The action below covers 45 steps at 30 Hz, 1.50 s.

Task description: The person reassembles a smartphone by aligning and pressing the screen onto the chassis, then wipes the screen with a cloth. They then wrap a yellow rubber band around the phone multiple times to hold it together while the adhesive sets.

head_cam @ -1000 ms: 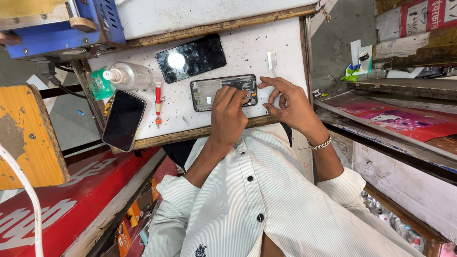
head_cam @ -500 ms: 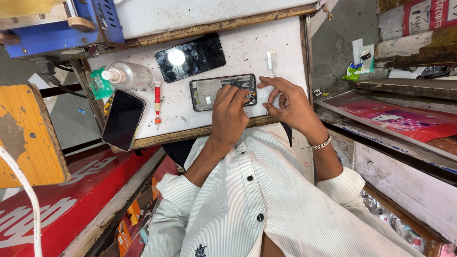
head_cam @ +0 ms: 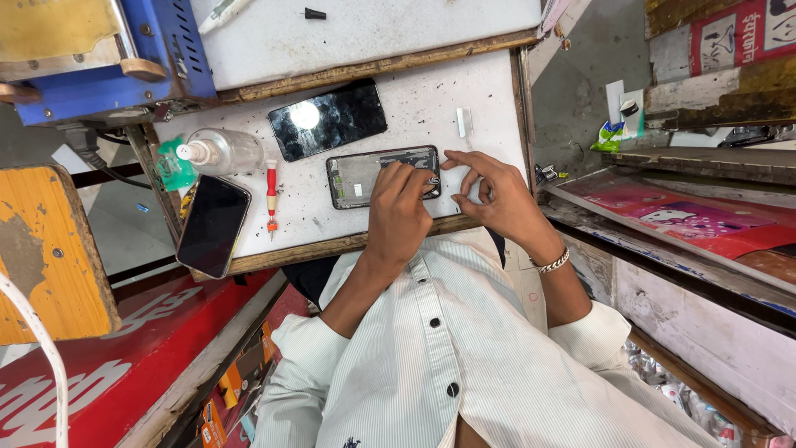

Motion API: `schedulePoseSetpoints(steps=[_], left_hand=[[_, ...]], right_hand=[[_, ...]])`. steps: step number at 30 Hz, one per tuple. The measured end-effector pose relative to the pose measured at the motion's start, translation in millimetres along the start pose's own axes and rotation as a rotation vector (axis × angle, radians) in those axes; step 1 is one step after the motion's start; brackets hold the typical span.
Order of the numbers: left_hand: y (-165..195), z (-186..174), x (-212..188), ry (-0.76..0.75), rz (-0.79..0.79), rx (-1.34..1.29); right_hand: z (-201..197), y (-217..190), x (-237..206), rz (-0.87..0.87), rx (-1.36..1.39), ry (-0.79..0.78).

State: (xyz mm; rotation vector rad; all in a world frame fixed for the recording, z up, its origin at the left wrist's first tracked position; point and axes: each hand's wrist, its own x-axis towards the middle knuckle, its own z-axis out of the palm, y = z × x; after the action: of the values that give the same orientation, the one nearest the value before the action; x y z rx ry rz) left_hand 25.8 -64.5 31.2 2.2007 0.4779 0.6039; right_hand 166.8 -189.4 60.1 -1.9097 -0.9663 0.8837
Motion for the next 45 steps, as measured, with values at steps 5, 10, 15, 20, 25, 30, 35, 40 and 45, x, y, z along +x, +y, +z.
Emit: schedulePoseSetpoints(steps=[5,10,15,20,25,30,35,40,45], left_hand=[[0.2,1.4,1.1,-0.006,0.014,-0.023],[2.0,1.6,2.3,0.018,0.013,-0.003],[1.1,0.5,4.5,0.006,-0.001,-0.013],[1.6,1.8,5.3,0.027,-0.001,-0.023],[-0.3,4.1,5.1,0.03,-0.002,0.002],[-3.2,7.2,5.8,0.054,0.003,0.022],[-3.7,7.8,6.0,0.061,-0.002,0.012],[-3.4,7.3,6.6,0.071,0.005,0.018],[-3.3,7.7,8.5,0.069,0.033,0.031]], right_hand=[[0.0,0.1,-0.7,0.007,0.014,-0.003],[-0.4,0.2,-1.0,0.004,0.019,0.0],[-0.5,0.5,-0.4,0.008,0.033,-0.004],[-0.7,0.8,-0.9,0.001,0.024,-0.003],[-0.5,1.0,-1.5,0.016,0.03,-0.005],[-1.1,0.8,-1.5,0.015,0.03,-0.017],[-2.2,0.0,-1.3,0.021,0.036,-0.02],[-1.8,-1.2,-1.4,0.026,0.042,-0.021],[-2.4,-1.9,-1.2,0.028,0.046,-0.024]])
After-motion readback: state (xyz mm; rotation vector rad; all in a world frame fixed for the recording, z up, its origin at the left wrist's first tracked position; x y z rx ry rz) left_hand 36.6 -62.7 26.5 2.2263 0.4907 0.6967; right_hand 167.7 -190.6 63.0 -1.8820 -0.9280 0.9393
